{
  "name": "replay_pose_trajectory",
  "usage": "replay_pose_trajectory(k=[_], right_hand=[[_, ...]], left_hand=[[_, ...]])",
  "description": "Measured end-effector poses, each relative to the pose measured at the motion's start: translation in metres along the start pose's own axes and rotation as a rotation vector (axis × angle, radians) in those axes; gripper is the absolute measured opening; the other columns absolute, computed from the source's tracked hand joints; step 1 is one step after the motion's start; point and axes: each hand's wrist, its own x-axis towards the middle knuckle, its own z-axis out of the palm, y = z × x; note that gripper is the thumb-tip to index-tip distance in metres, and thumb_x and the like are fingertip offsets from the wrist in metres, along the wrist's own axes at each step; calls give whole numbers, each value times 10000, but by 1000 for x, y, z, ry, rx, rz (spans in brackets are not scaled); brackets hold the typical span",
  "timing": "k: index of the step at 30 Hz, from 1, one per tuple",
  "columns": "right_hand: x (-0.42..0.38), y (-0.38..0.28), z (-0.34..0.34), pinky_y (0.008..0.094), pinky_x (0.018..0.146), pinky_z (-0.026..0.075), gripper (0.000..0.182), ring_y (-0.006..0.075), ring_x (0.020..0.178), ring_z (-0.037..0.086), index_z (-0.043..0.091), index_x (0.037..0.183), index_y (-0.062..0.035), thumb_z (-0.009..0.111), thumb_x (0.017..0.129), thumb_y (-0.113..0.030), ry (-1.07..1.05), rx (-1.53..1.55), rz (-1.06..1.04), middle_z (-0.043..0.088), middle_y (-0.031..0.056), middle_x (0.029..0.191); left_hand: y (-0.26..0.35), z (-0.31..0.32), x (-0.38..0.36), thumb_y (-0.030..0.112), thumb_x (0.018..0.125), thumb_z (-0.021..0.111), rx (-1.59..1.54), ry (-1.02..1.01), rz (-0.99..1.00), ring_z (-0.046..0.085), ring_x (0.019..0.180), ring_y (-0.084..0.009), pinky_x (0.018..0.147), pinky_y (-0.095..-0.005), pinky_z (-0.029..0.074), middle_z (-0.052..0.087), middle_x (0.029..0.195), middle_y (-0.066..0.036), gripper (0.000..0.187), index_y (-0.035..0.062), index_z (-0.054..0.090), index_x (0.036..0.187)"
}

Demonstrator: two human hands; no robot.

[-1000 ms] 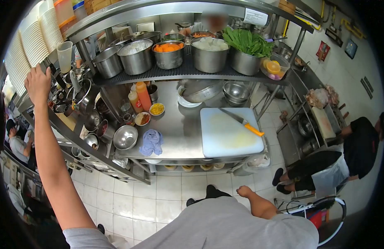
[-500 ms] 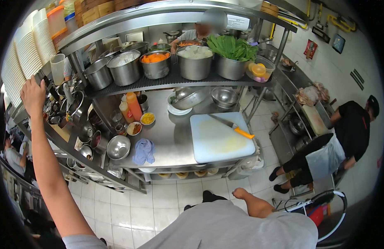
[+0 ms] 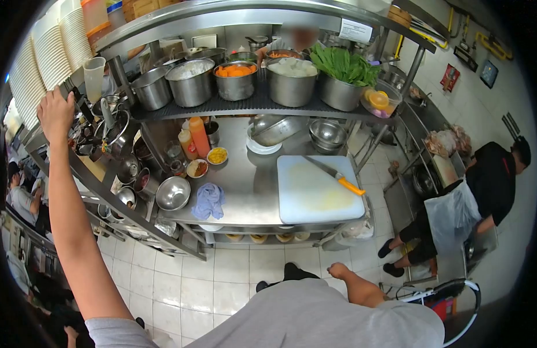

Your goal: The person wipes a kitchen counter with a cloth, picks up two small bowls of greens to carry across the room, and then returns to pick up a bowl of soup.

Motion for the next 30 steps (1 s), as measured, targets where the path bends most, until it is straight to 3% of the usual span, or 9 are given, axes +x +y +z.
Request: replay_pose_trajectory(k=[7,10,13,17,21,23,24,26,30], right_hand=[[22,35,19,521,893,524,369,434,1002,668,747,956,-18,512,942,-303,-5,-235,-188,712,248,1081],[16,15,6,526,894,529,371,433,981,674,742,960,-34,488,968,-305,-36,-111,-48,713,239,1079],[38,40,23,490,826,566,328,378,859,711,735,1012,-58,495,976,-279,-26,-463,-309,725,218,959],[31,18,14,456,752,582,330,334,804,718,750,1019,-54,516,956,-277,-61,-151,-70,725,202,923],[38,20,14,430,735,591,292,327,776,718,752,987,-42,538,935,-232,-78,-341,-321,726,192,925],[36,-1,5,427,701,601,235,318,730,714,752,1013,-57,570,896,-150,-99,-53,-4,719,171,902],[45,-2,2,427,701,601,235,318,730,714,752,1013,-57,570,896,-150,-105,-74,-38,719,171,902],[58,26,17,439,669,605,232,312,704,716,753,1032,-67,592,869,-109,10,-489,-541,723,159,919],[65,13,13,437,686,602,232,304,755,726,758,1036,-81,603,870,-130,-31,-480,-490,736,156,962]], left_hand=[[1,-3,0,454,976,569,-10,30,7,556,1243,-318,1093,-471,396,643,1242,-136,559,40,594,1350],[1,-11,0,443,924,623,-34,66,68,646,1026,-337,937,-503,464,691,1045,-169,472,11,657,1109],[2,-7,-1,418,914,611,-91,105,19,625,1083,-325,996,-476,439,695,1087,-155,437,17,678,1071],[4,-11,0,444,908,627,-122,29,-36,565,1202,-315,1104,-473,368,674,1186,-145,521,8,661,1191],[4,-11,0,466,922,615,-119,-31,-42,532,1255,-318,1133,-492,331,650,1251,-144,566,4,635,1249],[5,-7,-1,472,917,619,-119,-8,-34,539,1242,-317,1117,-492,343,647,1242,-147,559,9,641,1229],[3,-3,1,473,911,625,-122,21,-30,548,1224,-318,1098,-490,359,647,1226,-153,545,13,649,1203],[3,-1,1,477,912,616,-125,18,-32,543,1234,-316,1113,-484,343,646,1232,-152,563,7,644,1220],[4,5,0,474,909,620,-108,50,-30,524,1243,-326,1115,-490,324,640,1234,-152,568,3,637,1225]])
